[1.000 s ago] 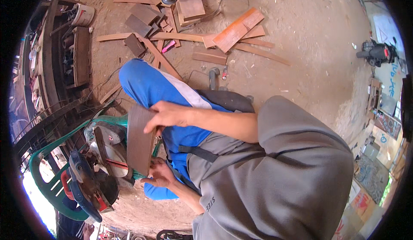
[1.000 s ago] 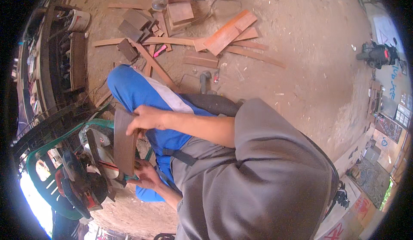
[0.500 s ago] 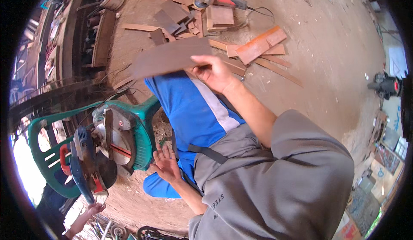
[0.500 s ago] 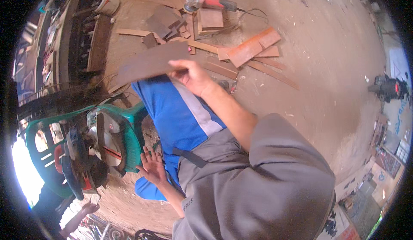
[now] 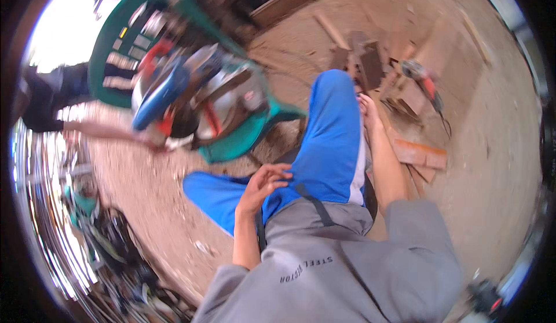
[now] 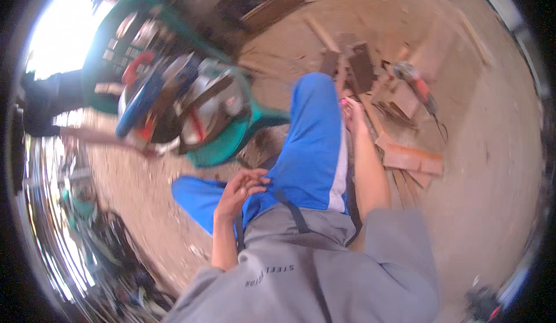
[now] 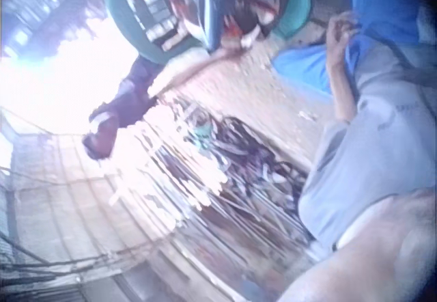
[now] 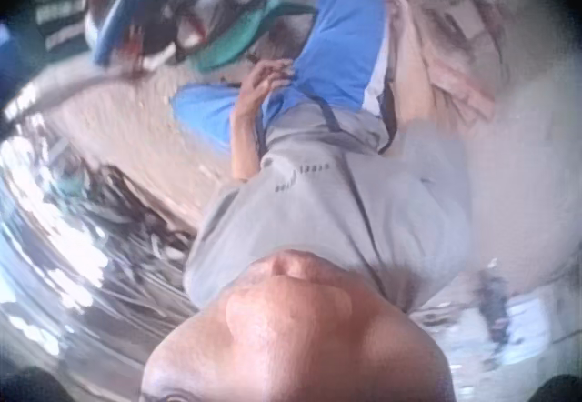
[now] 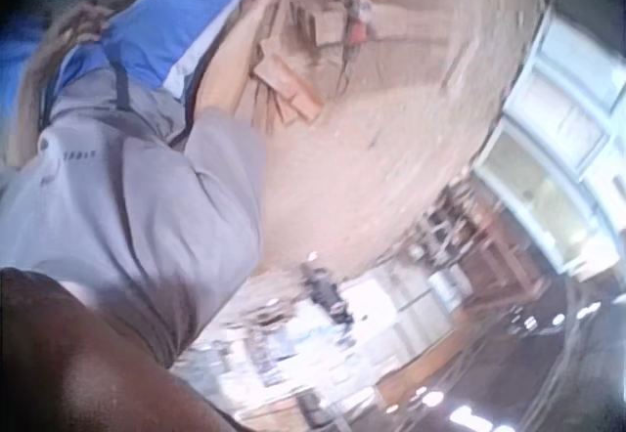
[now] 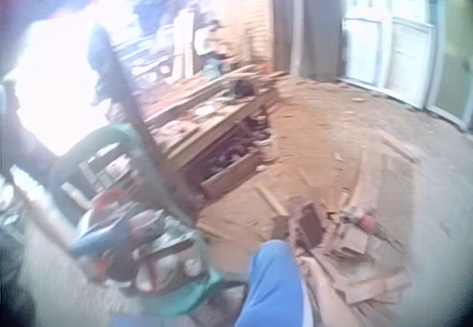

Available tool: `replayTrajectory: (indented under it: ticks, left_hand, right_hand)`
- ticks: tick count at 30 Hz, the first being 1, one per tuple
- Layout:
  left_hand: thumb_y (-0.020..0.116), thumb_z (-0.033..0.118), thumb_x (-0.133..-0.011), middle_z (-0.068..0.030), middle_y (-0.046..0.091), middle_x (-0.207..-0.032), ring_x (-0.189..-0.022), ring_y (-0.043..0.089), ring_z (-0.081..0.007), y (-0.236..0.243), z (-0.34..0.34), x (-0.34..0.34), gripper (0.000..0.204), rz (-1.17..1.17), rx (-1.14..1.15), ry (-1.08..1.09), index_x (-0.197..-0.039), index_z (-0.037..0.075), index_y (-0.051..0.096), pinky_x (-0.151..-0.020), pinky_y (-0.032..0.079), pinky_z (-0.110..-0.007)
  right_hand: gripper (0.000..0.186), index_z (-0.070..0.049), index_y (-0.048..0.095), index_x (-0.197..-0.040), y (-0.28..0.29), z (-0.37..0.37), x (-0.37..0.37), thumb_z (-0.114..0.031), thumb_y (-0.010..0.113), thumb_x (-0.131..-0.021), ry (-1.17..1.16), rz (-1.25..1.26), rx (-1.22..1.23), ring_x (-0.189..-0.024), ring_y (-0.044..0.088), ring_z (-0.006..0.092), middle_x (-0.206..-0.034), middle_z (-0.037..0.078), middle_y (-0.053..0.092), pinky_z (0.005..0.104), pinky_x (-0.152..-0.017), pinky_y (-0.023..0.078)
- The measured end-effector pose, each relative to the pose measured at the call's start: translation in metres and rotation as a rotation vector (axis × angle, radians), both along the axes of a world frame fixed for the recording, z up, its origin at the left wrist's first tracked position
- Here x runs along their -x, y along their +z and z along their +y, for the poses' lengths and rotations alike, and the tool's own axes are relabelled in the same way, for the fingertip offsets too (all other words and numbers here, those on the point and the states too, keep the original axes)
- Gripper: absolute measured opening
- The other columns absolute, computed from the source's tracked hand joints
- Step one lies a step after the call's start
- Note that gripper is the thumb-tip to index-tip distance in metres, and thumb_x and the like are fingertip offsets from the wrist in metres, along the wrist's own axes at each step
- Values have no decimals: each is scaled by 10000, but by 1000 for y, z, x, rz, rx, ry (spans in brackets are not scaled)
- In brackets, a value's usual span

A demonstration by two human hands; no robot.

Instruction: The person cuts pieces of wood using a circular saw while holding the wood by hand on a plastic chair.

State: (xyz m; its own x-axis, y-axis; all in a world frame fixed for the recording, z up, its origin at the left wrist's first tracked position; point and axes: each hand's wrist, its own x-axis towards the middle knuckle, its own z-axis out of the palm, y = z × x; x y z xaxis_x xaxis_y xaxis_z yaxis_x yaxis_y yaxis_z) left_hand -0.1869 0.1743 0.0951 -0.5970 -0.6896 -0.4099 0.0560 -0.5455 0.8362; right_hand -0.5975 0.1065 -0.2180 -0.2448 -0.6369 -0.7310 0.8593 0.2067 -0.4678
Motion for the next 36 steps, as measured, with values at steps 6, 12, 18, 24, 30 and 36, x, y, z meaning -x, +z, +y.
replayTrajectory:
  ticks: [6,12,18,24,30,36]
  left_hand:
    - [639,253,-1058,-159,607,-1407,-1217,651,-266,-24,-5,2,327,-119,-81,223,-1293,38,566,-977,543,-386]
    - [649,293,-1047,-122,655,-1335,-1140,675,-253,-47,0,-39,350,-237,-153,504,-1286,47,580,-907,551,-380]
    - [720,258,-991,-118,659,-1318,-1094,693,-260,-78,-54,-132,402,-270,-62,998,-1291,46,557,-842,577,-392]
    - [733,511,-951,-151,563,-1462,-1228,613,-328,-102,-148,-233,764,-343,-83,1301,-1487,35,469,-941,546,-466]
    - [773,507,-933,-114,685,-1247,-1061,680,-264,-132,-202,-282,701,-348,-46,1125,-1401,21,581,-882,550,-390]
    - [790,349,-961,-20,724,-931,-811,699,-176,-161,-212,-252,425,-359,198,1143,-1210,14,709,-766,546,-300]
  right_hand:
    - [355,2,687,-1216,-43,12,68,-181,739,-916,191,276,74,-923,701,184,-1108,97,746,323,-834,553]
    - [379,-6,683,-1246,60,-5,53,-197,739,-924,29,226,88,-964,701,186,-1133,96,749,320,-860,541]
    - [288,-32,724,-1158,210,-27,-1,-153,776,-902,44,621,157,-1162,645,185,-1244,98,710,329,-973,509]
    - [338,-66,721,-1150,236,-8,-57,-167,825,-845,290,1475,149,-1373,519,318,-1414,174,589,416,-1164,392]
    - [406,-5,668,-1241,314,-29,-101,-134,820,-887,466,1176,266,-1317,579,253,-1490,131,555,378,-1137,425]
    - [604,-32,619,-1306,481,-88,-225,-262,874,-810,476,1989,923,-1300,577,368,-1441,192,563,476,-1106,449]
